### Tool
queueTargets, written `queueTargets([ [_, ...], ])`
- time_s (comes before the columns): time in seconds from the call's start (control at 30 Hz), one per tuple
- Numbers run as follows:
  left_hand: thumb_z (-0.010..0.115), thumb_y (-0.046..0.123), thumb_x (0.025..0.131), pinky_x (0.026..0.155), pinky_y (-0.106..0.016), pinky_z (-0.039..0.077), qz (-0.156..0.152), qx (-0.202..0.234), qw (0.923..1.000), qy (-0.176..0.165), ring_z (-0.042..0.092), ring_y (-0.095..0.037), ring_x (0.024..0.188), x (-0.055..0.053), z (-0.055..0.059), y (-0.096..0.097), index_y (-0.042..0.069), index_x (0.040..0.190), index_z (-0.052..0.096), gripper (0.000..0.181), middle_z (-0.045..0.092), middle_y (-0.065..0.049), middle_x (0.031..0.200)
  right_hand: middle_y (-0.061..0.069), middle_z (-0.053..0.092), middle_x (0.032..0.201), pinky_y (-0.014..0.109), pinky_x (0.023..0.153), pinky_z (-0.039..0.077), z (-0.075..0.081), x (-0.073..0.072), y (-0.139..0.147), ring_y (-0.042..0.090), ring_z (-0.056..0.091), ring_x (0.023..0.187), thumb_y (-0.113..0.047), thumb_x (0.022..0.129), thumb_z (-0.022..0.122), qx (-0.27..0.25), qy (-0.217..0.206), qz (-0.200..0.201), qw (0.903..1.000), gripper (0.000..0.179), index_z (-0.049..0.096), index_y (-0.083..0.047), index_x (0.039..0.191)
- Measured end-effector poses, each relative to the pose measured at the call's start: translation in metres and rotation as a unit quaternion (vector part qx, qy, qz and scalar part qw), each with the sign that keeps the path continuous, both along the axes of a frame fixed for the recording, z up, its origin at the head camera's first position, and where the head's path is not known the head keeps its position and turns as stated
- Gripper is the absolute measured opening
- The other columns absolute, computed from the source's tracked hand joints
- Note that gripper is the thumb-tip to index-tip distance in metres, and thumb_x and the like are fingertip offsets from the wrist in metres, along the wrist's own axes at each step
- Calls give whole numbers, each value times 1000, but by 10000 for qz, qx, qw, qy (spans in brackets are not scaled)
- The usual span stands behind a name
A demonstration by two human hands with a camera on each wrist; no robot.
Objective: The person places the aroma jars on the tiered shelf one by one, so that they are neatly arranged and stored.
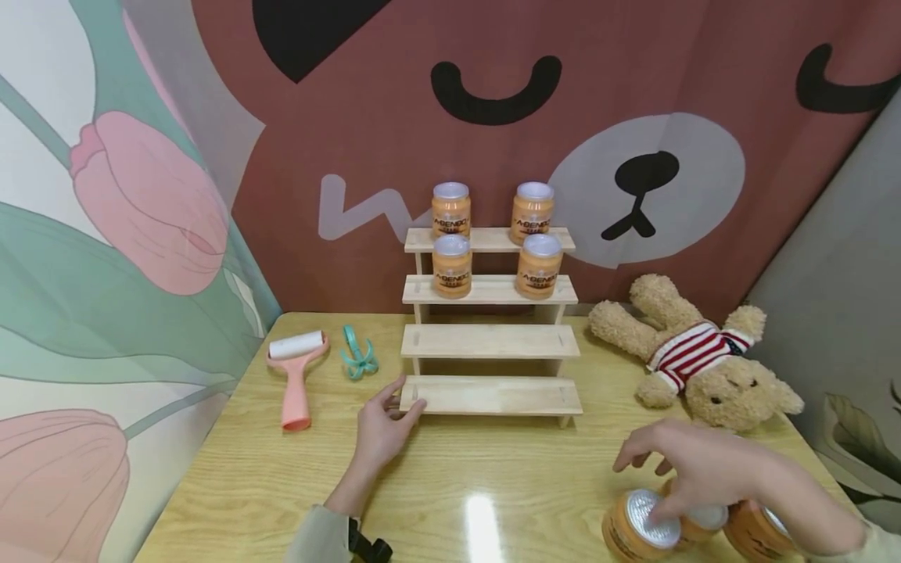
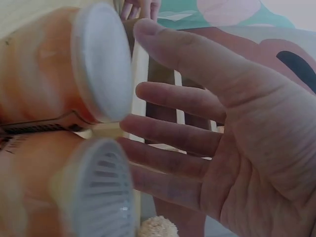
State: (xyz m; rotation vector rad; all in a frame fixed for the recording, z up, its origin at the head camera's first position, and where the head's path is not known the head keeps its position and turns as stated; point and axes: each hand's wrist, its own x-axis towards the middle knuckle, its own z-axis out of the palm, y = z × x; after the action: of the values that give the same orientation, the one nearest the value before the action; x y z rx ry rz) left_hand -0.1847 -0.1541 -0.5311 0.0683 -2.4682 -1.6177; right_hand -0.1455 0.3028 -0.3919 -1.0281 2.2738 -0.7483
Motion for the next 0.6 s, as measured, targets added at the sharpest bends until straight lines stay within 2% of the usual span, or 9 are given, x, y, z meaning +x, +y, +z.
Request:
queueTargets([
  [0.13,85,26,94,76,-28,66,-1,54,10000,-57,77,-26,92,0,0,0,4,148,62,63,73,-24,120,-11,70,127,29,79,64,-2,4,0,1,63,115,-36,84,92,277,-339,-200,9988,49,71,-30,128],
  [0.23,85,26,94,75,-27,65,2,47,10000,-68,77,-25,91,0,0,0,4,148,62,63,73,-24,119,-11,71,127,27,80,63,-5,6,0,2,64,115,-36,81,94,342,-401,-151,9985,53,71,-29,129],
  [0.47,86,25,93,79,-26,65,11,23,10000,-37,76,-26,96,-2,-1,0,5,148,62,63,73,-23,126,-13,72,124,22,78,59,-16,10,-3,-1,65,111,-34,81,95,-269,118,822,9962,57,68,-29,131],
  [0.6,85,26,94,80,-29,66,6,-1,10000,-28,76,-27,98,-2,-1,0,5,148,62,63,72,-24,129,-14,72,124,21,77,58,-17,11,-4,-3,64,110,-34,85,93,-226,168,895,9956,54,68,-30,132],
])
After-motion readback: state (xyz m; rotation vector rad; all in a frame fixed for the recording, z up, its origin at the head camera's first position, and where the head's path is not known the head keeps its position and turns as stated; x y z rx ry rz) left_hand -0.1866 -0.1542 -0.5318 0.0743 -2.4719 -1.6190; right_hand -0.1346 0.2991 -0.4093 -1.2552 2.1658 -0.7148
